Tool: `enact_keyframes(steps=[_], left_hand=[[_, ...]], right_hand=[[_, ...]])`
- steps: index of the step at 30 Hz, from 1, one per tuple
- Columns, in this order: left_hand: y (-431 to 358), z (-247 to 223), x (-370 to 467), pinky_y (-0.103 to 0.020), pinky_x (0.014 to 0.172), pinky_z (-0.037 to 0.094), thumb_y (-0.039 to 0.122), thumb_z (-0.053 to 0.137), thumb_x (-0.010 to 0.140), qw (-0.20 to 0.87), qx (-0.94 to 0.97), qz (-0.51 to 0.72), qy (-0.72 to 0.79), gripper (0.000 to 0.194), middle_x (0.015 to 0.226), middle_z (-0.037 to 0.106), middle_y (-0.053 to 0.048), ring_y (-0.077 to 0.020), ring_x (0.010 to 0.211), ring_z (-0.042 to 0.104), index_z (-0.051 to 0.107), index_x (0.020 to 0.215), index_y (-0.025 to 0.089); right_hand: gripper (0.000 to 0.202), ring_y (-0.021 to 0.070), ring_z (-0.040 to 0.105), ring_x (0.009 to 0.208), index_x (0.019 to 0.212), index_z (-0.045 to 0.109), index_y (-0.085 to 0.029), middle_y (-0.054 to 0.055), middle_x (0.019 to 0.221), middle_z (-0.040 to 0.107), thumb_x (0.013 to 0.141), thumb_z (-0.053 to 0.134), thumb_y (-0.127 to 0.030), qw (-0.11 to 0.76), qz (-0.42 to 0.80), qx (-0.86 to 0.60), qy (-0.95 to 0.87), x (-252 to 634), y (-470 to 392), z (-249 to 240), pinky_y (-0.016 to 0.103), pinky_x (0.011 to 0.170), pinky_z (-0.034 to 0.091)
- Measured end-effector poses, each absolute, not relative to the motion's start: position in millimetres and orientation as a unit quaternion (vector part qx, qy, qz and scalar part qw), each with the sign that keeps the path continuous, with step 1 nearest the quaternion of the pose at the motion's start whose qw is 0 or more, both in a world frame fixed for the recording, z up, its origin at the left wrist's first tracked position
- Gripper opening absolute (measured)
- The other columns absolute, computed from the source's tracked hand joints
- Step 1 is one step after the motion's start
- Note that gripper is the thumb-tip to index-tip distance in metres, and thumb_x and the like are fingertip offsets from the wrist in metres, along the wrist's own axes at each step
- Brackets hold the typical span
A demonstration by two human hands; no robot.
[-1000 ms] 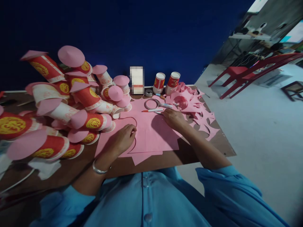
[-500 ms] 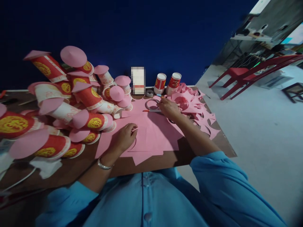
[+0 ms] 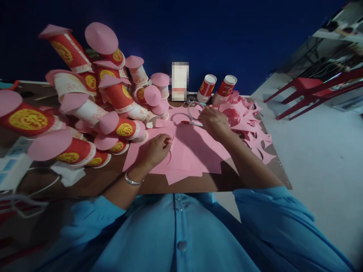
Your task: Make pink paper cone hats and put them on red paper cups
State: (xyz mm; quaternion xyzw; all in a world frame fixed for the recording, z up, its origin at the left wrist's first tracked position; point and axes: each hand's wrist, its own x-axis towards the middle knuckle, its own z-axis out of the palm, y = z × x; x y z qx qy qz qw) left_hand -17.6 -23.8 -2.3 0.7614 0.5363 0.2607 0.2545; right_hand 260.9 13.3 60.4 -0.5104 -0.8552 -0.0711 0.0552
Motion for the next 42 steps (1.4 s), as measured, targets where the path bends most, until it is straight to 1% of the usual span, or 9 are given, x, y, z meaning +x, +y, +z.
enact_keyframes(steps=[4,7,11,17,28,31,34,36,42], left_hand=[[-23,-5,-21,-0.033,0.088,0.058,0.016,0.058,0.092,0.245,0.770,0.257,0.529,0.013,0.105,0.076,-0.006,-0.0201,0.095,0.072,0.067,0.100,0.022],[-23,-3,-22,-0.035,0.093,0.057,0.019,0.056,0.095,0.231,0.780,0.253,0.524,0.013,0.106,0.076,-0.005,-0.0211,0.100,0.072,0.067,0.101,0.022],[-23,-2,-21,-0.035,0.093,0.056,0.019,0.056,0.096,0.227,0.782,0.253,0.523,0.013,0.107,0.076,-0.005,-0.0203,0.099,0.071,0.067,0.101,0.022],[-25,-2,-21,-0.033,0.087,0.057,0.018,0.056,0.096,0.235,0.780,0.251,0.523,0.013,0.107,0.075,-0.005,-0.0193,0.093,0.071,0.066,0.102,0.022],[-26,1,-21,-0.035,0.091,0.057,0.018,0.055,0.096,0.229,0.789,0.236,0.518,0.013,0.107,0.075,-0.005,-0.0205,0.096,0.071,0.066,0.102,0.022],[-26,1,-21,-0.035,0.091,0.057,0.017,0.054,0.096,0.225,0.794,0.234,0.515,0.014,0.108,0.074,-0.006,-0.0210,0.096,0.070,0.066,0.102,0.021],[-27,3,-20,-0.036,0.092,0.057,0.016,0.055,0.096,0.218,0.796,0.230,0.516,0.013,0.107,0.074,-0.007,-0.0214,0.096,0.070,0.066,0.102,0.021],[-29,7,-20,-0.036,0.092,0.057,0.016,0.057,0.095,0.206,0.797,0.226,0.521,0.013,0.106,0.073,-0.006,-0.0215,0.097,0.070,0.067,0.101,0.021],[-36,20,-22,-0.030,0.083,0.059,0.027,0.059,0.099,0.215,0.816,0.251,0.474,0.015,0.106,0.069,-0.005,-0.0176,0.092,0.070,0.072,0.104,0.022]], right_hand=[[0.036,0.0220,0.063,0.093,0.102,0.076,-0.018,0.010,0.101,0.075,0.110,0.042,-0.020,0.074,0.007,-0.422,-0.904,241,-46,68,0.034,0.077,0.045],[0.029,0.0215,0.063,0.094,0.099,0.074,-0.016,0.010,0.103,0.074,0.105,0.046,-0.011,0.030,0.045,-0.335,-0.941,226,-80,60,0.033,0.075,0.044],[0.015,0.0230,0.061,0.094,0.103,0.070,-0.014,0.011,0.105,0.072,0.100,0.056,-0.010,-0.010,0.054,-0.297,-0.953,217,-95,47,0.034,0.071,0.040],[0.019,0.0226,0.060,0.089,0.096,0.070,-0.014,0.011,0.098,0.070,0.100,0.053,-0.005,-0.033,0.039,-0.305,-0.951,218,-97,49,0.033,0.068,0.038],[0.019,0.0224,0.061,0.089,0.092,0.070,-0.016,0.011,0.095,0.069,0.102,0.055,-0.012,-0.011,0.064,-0.323,-0.944,221,-103,46,0.033,0.071,0.042],[0.012,0.0239,0.064,0.093,0.101,0.071,-0.015,0.013,0.105,0.072,0.101,0.059,-0.018,0.006,0.074,-0.320,-0.944,224,-105,48,0.035,0.075,0.047],[0.025,0.0246,0.067,0.101,0.116,0.071,-0.014,0.015,0.120,0.072,0.100,0.054,-0.008,0.041,0.079,-0.336,-0.938,228,-107,52,0.036,0.081,0.053],[0.030,0.0245,0.069,0.103,0.117,0.072,-0.014,0.015,0.120,0.073,0.101,0.048,-0.005,0.069,0.084,-0.381,-0.918,234,-106,55,0.035,0.083,0.055],[0.028,0.0245,0.071,0.105,0.115,0.077,-0.018,0.014,0.119,0.075,0.106,0.051,-0.024,0.115,0.094,-0.520,-0.841,256,-94,48,0.036,0.088,0.058]])
